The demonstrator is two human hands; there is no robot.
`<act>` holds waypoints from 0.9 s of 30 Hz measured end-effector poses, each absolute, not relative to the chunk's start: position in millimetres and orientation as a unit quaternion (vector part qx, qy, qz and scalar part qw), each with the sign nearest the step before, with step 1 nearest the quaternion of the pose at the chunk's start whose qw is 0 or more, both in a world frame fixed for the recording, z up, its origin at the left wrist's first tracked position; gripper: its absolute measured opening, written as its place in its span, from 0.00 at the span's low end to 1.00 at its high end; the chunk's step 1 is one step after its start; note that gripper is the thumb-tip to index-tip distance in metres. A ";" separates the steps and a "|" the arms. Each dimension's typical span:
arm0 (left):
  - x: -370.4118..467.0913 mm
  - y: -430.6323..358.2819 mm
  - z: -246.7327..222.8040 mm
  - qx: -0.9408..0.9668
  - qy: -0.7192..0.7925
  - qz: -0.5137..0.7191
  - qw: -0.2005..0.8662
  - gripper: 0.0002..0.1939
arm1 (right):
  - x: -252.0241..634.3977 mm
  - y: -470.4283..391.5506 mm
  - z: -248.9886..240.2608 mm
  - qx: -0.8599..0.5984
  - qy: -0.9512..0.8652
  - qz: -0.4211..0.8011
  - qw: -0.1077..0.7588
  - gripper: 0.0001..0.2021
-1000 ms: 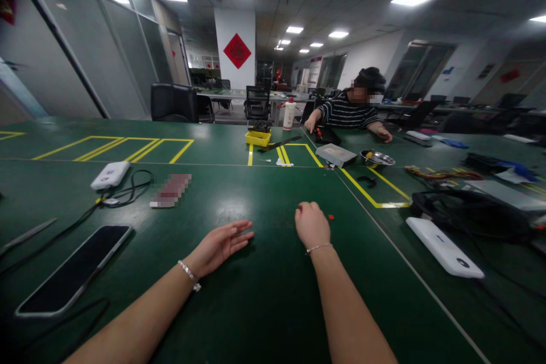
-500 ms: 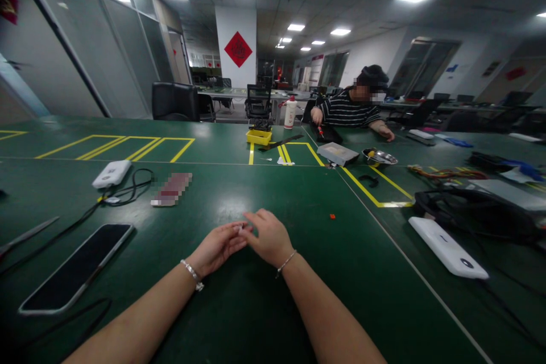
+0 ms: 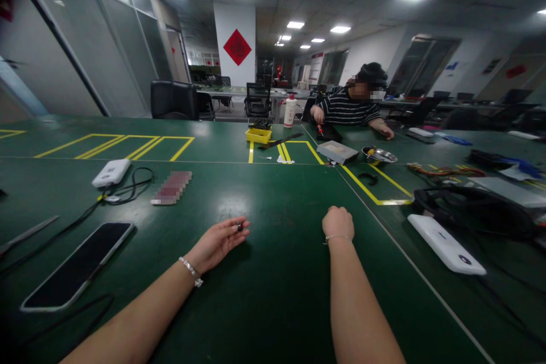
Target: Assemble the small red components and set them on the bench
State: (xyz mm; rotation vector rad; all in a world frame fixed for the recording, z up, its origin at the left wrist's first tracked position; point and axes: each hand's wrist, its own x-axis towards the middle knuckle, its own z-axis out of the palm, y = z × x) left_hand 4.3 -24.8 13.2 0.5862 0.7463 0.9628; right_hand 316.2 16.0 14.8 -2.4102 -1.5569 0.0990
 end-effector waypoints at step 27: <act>4.7 -24.4 3.7 0.360 0.339 0.412 0.765 0.10 | 176.3 -6.4 26.4 -0.423 -0.455 0.661 0.421 0.10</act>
